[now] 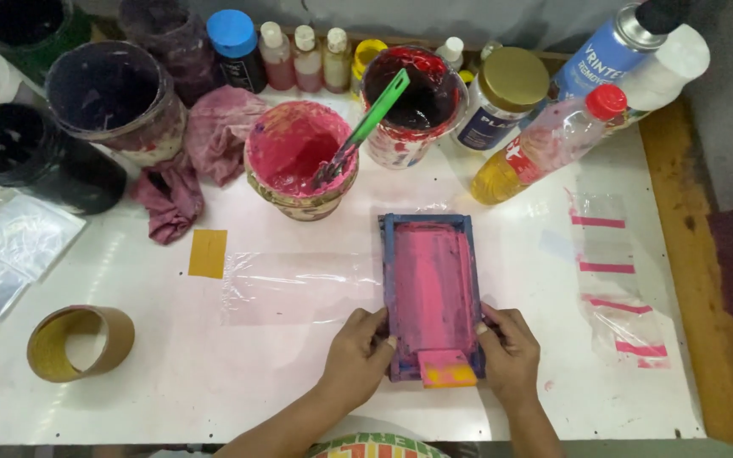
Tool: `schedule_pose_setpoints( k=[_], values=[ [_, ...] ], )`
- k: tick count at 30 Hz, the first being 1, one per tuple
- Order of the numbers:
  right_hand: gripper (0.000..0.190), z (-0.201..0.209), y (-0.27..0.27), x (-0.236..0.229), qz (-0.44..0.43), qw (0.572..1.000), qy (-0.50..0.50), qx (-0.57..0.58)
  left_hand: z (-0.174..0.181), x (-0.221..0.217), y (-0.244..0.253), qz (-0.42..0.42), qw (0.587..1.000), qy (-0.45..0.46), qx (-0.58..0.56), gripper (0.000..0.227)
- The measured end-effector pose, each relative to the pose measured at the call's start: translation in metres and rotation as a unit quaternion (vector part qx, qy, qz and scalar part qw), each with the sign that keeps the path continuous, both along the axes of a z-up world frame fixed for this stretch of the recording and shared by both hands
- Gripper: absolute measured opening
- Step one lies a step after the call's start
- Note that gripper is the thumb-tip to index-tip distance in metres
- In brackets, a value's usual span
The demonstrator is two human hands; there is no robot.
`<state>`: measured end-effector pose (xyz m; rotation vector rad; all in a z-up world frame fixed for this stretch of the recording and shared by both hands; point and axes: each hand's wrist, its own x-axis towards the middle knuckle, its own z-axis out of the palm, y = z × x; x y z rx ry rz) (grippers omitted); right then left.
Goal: The person wipes a table with a cloth, then mixes pink ink in a container using a green spatula while adding liquid from a bottle. They place a plastic sheet on the table, position a screen printing frame over it, and apply the mixed ink onto the screen using the spatula.
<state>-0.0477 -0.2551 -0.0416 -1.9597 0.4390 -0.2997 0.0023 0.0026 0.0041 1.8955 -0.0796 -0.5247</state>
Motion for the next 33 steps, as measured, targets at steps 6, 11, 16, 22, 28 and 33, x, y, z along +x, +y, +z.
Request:
schedule_pose_setpoints(
  k=[6, 11, 16, 22, 28, 33],
  values=[
    [0.037, -0.002, 0.001, 0.003, -0.008, 0.999, 0.005, -0.032, -0.023, -0.002, 0.003, -0.015, 1.000, -0.012, -0.005, 0.058],
    [0.034, -0.001, 0.001, 0.003, -0.003, 0.999, -0.007, -0.044, -0.023, -0.001, 0.003, -0.036, 0.999, -0.008, 0.000, 0.061],
    [0.034, 0.006, 0.002, 0.003, -0.005, 0.999, 0.018, -0.040, -0.018, 0.000, 0.004, -0.048, 0.998, -0.033, 0.007, 0.059],
    [0.038, -0.008, -0.004, 0.002, -0.010, 1.000, 0.016, -0.011, -0.013, 0.000, 0.005, -0.050, 0.999, -0.014, -0.003, 0.055],
    [0.040, -0.004, -0.002, 0.002, 0.021, 0.999, -0.005, -0.044, -0.021, -0.001, 0.004, -0.023, 0.999, -0.040, -0.015, 0.058],
    [0.039, -0.003, -0.001, 0.003, 0.002, 1.000, 0.016, -0.008, -0.021, -0.001, 0.005, -0.036, 0.999, -0.022, 0.006, 0.060]
  ],
)
